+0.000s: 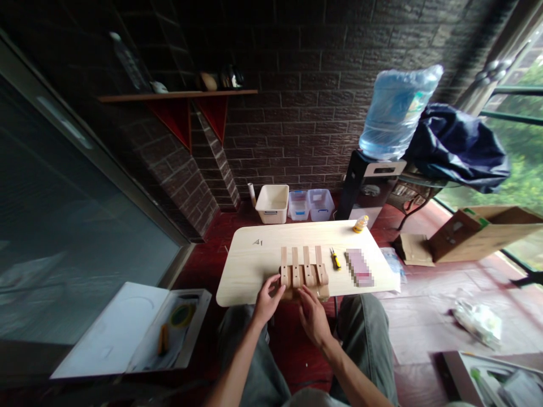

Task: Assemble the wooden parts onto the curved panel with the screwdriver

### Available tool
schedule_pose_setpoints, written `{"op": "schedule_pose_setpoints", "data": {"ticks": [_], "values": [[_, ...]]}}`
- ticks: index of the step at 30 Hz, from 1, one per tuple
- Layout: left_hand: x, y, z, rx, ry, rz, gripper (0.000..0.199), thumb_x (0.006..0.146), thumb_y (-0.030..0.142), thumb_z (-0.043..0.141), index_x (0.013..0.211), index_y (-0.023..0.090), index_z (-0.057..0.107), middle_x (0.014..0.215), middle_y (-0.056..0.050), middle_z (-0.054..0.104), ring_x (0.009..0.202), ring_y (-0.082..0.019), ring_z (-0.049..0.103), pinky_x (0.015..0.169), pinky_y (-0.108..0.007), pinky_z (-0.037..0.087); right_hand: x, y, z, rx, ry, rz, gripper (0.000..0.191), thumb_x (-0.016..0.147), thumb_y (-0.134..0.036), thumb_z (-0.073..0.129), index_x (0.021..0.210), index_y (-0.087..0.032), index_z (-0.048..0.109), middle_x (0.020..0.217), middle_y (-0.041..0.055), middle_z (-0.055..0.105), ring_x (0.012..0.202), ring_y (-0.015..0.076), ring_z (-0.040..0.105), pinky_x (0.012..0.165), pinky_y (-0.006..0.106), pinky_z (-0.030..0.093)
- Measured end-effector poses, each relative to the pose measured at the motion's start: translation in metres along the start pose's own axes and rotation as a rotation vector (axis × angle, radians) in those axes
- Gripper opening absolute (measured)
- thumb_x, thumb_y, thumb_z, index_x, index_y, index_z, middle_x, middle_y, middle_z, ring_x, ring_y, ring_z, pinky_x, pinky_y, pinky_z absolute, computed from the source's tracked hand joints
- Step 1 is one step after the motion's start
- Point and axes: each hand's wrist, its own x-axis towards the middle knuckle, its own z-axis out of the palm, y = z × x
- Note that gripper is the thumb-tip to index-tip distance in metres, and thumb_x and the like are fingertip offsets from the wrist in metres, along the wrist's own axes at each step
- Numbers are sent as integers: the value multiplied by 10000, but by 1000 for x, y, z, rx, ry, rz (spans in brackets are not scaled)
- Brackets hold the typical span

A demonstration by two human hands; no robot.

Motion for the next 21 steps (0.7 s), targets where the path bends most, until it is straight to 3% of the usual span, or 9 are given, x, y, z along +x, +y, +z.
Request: {"op": "schedule_pose_setpoints", "data": {"ticks": [13, 21], "values": [[21, 4, -9, 65, -129, -7, 378, 855, 471, 702, 1158, 247, 736, 1162, -76, 769, 1102, -273, 717, 1033, -463, 552, 0, -2, 5, -4, 42, 28, 467, 944, -180, 512, 1392, -243, 626, 1425, 137, 609, 1263, 270, 642, 1039, 430, 569], [64, -18, -47, -26, -20, -44, 428, 814, 505, 723, 1115, 202, 714, 1111, -93, 778, 1053, -266, 741, 1017, -428, 570, 5, -9, 2, 19, 32, 30, 436, 963, -184, 491, 1370, -256, 627, 1357, 121, 642, 1204, 254, 668, 1009, 405, 586]]}}
